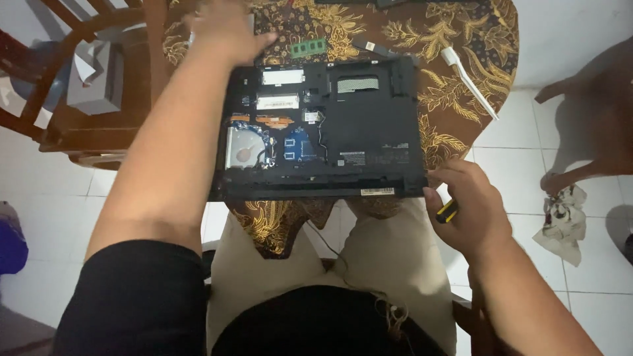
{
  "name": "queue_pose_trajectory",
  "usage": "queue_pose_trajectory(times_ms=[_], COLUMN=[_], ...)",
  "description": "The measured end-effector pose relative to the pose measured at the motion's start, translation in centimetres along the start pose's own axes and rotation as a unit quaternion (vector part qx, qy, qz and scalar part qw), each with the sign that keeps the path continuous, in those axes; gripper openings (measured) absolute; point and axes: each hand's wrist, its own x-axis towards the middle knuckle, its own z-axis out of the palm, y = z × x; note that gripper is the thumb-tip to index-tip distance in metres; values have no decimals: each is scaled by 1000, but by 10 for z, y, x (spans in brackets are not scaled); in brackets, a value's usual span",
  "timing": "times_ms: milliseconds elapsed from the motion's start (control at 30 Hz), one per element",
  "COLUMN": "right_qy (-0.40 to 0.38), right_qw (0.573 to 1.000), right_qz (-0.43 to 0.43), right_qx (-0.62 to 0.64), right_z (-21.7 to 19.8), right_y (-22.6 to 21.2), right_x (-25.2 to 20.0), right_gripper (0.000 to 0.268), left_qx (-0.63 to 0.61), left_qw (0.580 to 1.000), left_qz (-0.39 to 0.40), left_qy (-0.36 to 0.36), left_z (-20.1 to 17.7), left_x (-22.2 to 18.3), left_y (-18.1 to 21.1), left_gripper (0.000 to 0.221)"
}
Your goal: Disassembling a laptop by removing screws and cleaning internal components with a brush.
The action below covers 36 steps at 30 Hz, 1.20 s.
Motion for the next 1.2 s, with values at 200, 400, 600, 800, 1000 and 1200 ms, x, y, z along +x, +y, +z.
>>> queue_pose_trajectory(times_ms=[200,400,600,800,1000,1200], right_qy=[-45,-63,-47,-9,31,72], right_qw=[998,998,999,998,995,991], right_qz=[23,14,25,-59,-97,-108], right_qx=[-23,-27,-4,-10,4,-30], right_z=[-4,-14,-11,0,0,4], right_y=[-7,-19,-15,1,0,2], right_x=[7,13,9,3,3,2], right_gripper=[22,17,22,27,29,34], left_qx=[-42,-72,-61,14,18,-16], left_qw=[976,985,987,967,927,873], left_qz=[-213,-152,-102,36,166,291], left_qy=[-20,34,112,252,336,392], left_z=[6,7,7,19,10,-7], left_x=[13,8,-7,-5,-17,-47], left_y=[-41,-51,-57,-61,-57,-38], left_gripper=[123,111,106,101,92,83])
